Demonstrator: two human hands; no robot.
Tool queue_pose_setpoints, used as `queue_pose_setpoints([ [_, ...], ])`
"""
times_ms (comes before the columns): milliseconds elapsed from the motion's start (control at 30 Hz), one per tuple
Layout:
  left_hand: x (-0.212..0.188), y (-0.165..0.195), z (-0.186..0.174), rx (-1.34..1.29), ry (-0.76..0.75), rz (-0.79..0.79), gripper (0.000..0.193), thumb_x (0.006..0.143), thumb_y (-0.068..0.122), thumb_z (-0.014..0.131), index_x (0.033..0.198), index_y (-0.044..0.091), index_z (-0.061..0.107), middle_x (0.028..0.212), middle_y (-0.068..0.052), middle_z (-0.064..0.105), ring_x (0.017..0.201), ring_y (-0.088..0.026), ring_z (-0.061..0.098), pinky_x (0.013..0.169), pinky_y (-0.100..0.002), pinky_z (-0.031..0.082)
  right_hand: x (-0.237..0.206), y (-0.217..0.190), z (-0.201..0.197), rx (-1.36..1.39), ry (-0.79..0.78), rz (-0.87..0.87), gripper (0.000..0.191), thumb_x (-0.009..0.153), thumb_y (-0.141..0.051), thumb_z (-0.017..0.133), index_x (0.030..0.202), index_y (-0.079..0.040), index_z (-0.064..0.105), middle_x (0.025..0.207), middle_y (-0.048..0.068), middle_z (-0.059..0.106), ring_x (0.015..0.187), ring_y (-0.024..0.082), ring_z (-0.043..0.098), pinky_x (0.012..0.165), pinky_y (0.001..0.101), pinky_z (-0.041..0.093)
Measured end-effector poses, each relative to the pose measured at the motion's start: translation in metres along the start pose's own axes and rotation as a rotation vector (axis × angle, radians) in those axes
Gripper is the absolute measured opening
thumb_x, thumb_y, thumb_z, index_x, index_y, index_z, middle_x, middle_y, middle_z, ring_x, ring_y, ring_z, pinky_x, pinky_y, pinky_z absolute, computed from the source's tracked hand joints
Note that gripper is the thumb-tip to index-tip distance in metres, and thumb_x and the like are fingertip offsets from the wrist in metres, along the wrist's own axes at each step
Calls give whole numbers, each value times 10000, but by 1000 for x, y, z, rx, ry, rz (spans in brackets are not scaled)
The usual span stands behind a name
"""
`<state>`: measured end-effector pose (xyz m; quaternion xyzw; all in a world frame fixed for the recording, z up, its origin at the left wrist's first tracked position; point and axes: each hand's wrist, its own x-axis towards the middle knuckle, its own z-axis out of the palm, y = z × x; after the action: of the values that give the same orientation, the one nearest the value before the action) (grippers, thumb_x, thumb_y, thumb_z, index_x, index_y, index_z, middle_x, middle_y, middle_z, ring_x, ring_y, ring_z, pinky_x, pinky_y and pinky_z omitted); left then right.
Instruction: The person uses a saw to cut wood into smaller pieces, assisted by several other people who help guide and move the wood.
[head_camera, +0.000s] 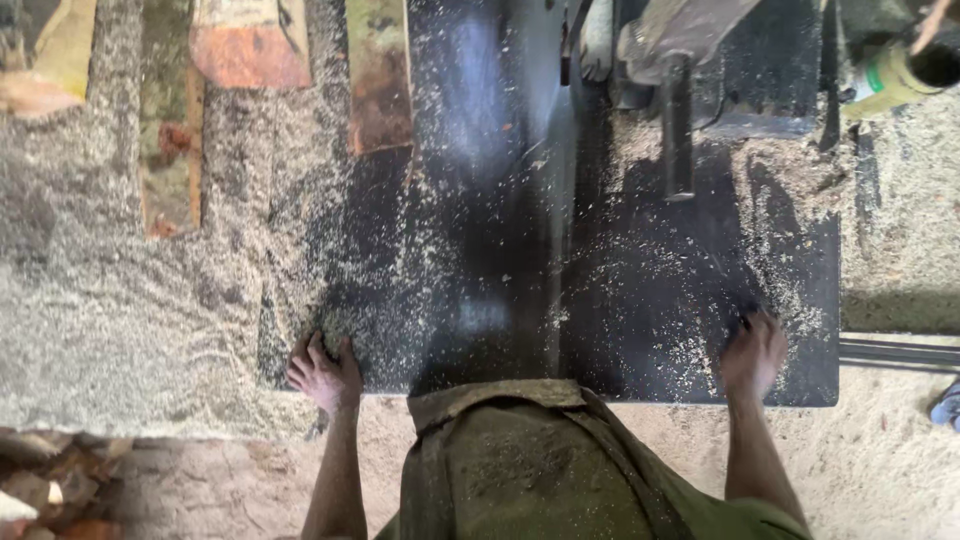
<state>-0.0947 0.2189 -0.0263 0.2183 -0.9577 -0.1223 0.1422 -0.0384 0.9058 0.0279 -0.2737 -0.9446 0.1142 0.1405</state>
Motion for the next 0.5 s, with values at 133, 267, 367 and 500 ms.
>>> queue_pose_setpoints([
  [133, 0, -3, 3, -5, 79, 71, 574, 1004, 606, 666, 1329, 133, 628, 1464, -82, 524, 1361, -335, 437, 1187, -603, 330, -68, 75, -24, -194, 138, 289, 160, 1010, -186, 725, 1152, -125, 763, 1330, 138, 652, 1215, 300, 583, 999, 515, 486],
  [267, 3, 0, 1, -3, 18, 19, 594, 990, 599, 656, 1357, 132, 650, 1484, -96, 522, 1362, -357, 416, 1153, -600, 323, -98, 109, -38, -339, 127, 694, 297, 823, -191, 853, 1097, -139, 750, 1230, 209, 611, 1112, 371, 566, 822, 619, 491],
  [367, 4, 4, -2, -13, 43, 28, 607, 973, 622, 652, 1345, 143, 664, 1485, -95, 526, 1390, -353, 408, 1173, -598, 315, -84, 87, -33, -202, 190, 673, 521, 916, -311, 856, 1333, -89, 636, 1347, 241, 559, 1100, 376, 576, 784, 573, 537],
  [500, 5, 4, -3, -18, 56, 19, 626, 973, 658, 665, 1307, 128, 669, 1444, -112, 538, 1364, -355, 433, 1172, -615, 328, -45, 23, -6, -192, 62, 240, 558, 996, -350, 866, 1380, -99, 549, 1343, 184, 587, 1256, 360, 547, 1025, 538, 503],
])
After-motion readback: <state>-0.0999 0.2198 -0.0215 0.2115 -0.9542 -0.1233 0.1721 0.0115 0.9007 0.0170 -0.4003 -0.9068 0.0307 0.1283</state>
